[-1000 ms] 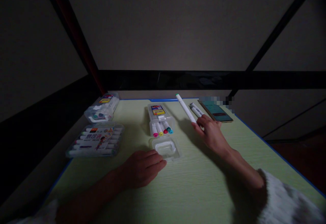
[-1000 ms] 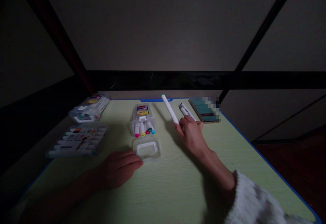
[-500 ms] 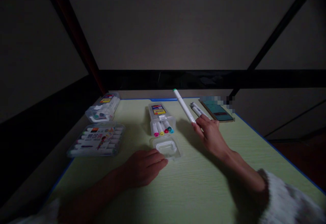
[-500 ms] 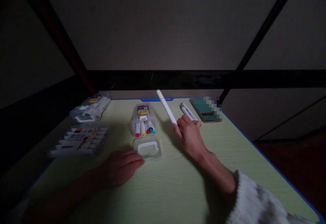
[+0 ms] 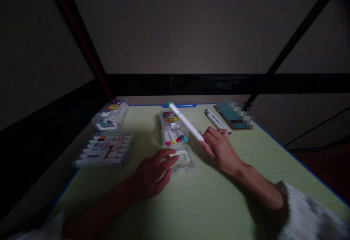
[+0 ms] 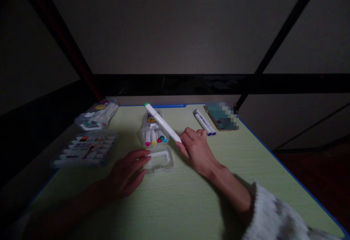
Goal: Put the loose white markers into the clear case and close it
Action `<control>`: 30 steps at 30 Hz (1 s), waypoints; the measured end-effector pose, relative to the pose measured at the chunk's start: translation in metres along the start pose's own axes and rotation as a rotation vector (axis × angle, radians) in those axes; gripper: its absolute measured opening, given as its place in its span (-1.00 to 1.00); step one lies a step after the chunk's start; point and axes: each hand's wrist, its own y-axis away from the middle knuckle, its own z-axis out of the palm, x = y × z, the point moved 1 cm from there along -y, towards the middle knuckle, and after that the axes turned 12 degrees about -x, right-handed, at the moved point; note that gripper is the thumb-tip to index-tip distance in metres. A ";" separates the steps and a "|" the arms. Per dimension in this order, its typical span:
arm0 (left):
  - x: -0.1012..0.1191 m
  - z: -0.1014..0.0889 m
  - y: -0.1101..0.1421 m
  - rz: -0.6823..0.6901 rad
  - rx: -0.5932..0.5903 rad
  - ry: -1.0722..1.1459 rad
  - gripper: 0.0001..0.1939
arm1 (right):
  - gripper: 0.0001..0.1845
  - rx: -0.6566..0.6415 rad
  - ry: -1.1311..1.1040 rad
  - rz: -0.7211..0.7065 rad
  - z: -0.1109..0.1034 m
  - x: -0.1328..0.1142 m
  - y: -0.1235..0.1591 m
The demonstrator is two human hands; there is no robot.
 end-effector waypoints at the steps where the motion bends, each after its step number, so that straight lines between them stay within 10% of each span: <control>1: 0.000 0.000 0.000 -0.023 -0.002 0.016 -0.58 | -0.64 -0.003 0.001 -0.011 0.000 -0.001 0.000; 30: -0.002 0.002 -0.007 -0.168 0.044 0.308 -0.28 | -0.52 -0.034 0.102 -0.238 -0.004 -0.009 0.001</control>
